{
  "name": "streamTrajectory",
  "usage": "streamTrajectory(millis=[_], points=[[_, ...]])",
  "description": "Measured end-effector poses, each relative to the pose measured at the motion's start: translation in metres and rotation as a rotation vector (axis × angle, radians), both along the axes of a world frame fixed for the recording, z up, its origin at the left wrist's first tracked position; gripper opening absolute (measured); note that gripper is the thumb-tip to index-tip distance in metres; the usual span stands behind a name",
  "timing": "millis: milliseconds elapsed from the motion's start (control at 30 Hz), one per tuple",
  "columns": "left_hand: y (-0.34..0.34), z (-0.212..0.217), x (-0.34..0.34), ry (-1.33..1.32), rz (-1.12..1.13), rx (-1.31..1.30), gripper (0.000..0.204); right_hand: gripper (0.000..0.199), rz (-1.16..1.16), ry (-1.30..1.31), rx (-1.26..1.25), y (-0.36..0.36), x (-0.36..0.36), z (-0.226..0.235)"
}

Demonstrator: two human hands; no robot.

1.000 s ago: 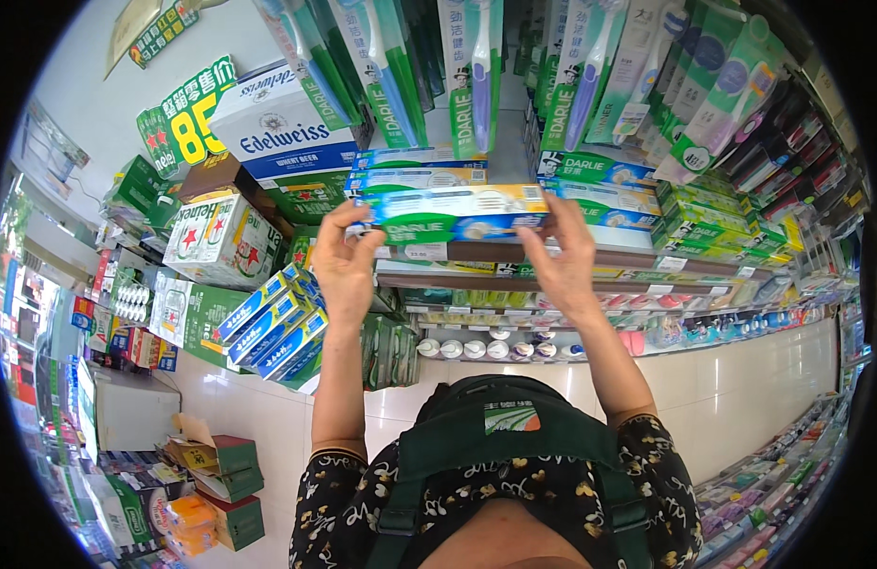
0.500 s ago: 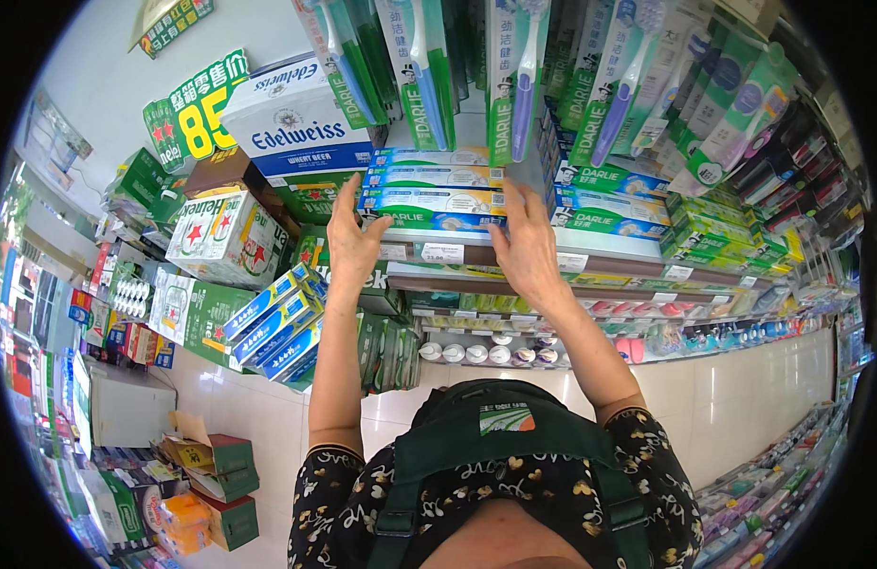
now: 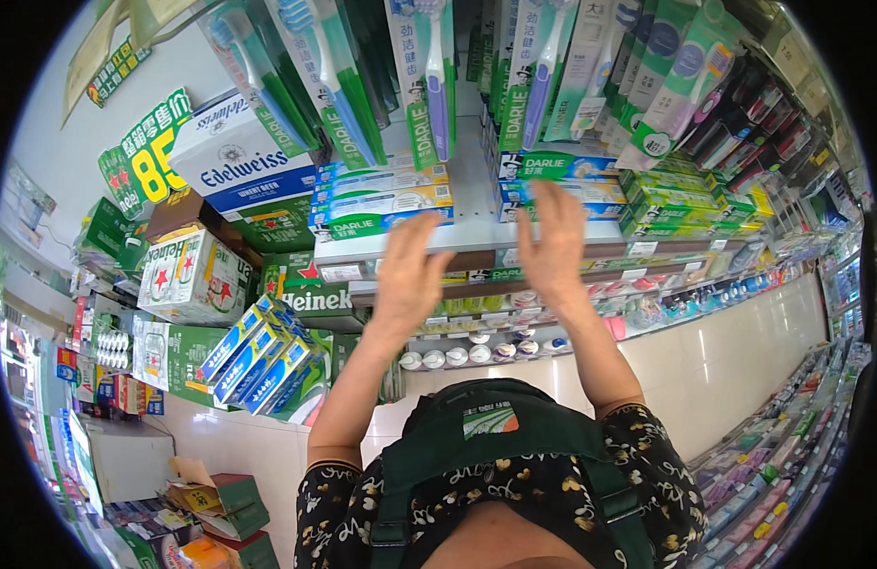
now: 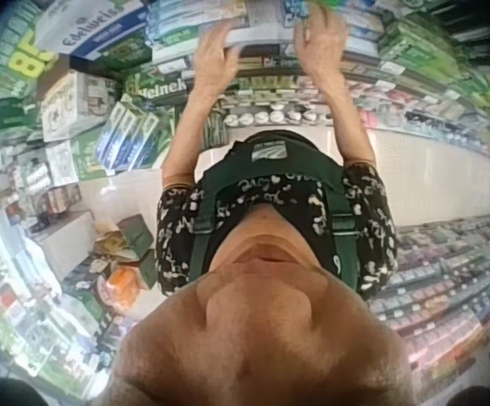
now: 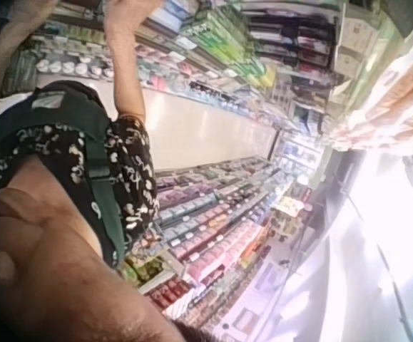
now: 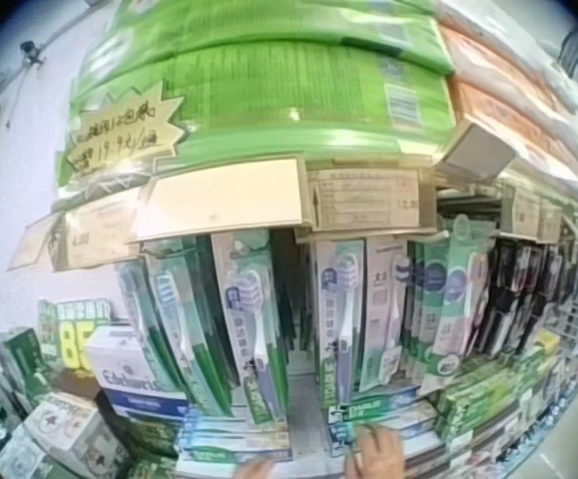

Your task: The person restocks toothpaste boxes on a supermarket shelf. They repeatedly pick up boxes from a lower area, place them on the shelf, and align them with other boxes to create neat rows.

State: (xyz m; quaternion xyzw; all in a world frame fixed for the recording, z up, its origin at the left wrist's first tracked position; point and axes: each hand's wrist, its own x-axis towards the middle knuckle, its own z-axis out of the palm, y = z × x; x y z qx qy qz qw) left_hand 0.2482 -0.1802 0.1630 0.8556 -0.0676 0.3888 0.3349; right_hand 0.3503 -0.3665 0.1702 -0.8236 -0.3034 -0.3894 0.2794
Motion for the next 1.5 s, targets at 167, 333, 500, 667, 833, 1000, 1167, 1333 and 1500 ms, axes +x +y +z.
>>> streamTrajectory(millis=[167, 333, 500, 667, 833, 1000, 1167, 1333, 1500], points=[[-0.056, -0.008, 0.057, 0.185, -0.148, -0.086, 0.052, 0.037, -0.340, 0.132, -0.290, -0.074, 0.048, 0.002], [-0.073, -0.004, 0.084, 0.296, -0.058, 0.087, 0.041, 0.035, -0.289, -0.021, -0.428, -0.088, 0.048, -0.005], [-0.068, 0.002, 0.084, 0.309, -0.089, 0.044, 0.033, 0.035, -0.175, 0.046, -0.427, -0.093, 0.036, 0.005], [-0.062, 0.012, 0.084, 0.319, -0.163, -0.080, 0.044, 0.044, -0.093, 0.059, -0.416, -0.100, 0.039, 0.005], [-0.056, 0.014, 0.058, 0.170, -0.126, -0.028, 0.048, 0.065, -0.041, 0.031, -0.307, -0.101, 0.027, 0.019], [-0.024, 0.045, 0.000, 0.137, -0.088, -0.051, 0.052, 0.076, 0.258, 0.305, -0.016, -0.109, 0.002, 0.040], [0.038, 0.037, -0.045, 0.169, 0.087, -0.147, 0.058, 0.062, 0.660, 0.711, 0.406, -0.044, 0.001, 0.009], [0.096, 0.028, -0.058, 0.163, 0.189, -0.313, 0.057, 0.048, 0.621, 0.689, 0.305, 0.033, -0.008, 0.005], [0.121, -0.001, -0.041, 0.206, 0.304, -0.200, 0.051, 0.052, 0.409, 0.487, 0.160, 0.072, -0.011, -0.007]])
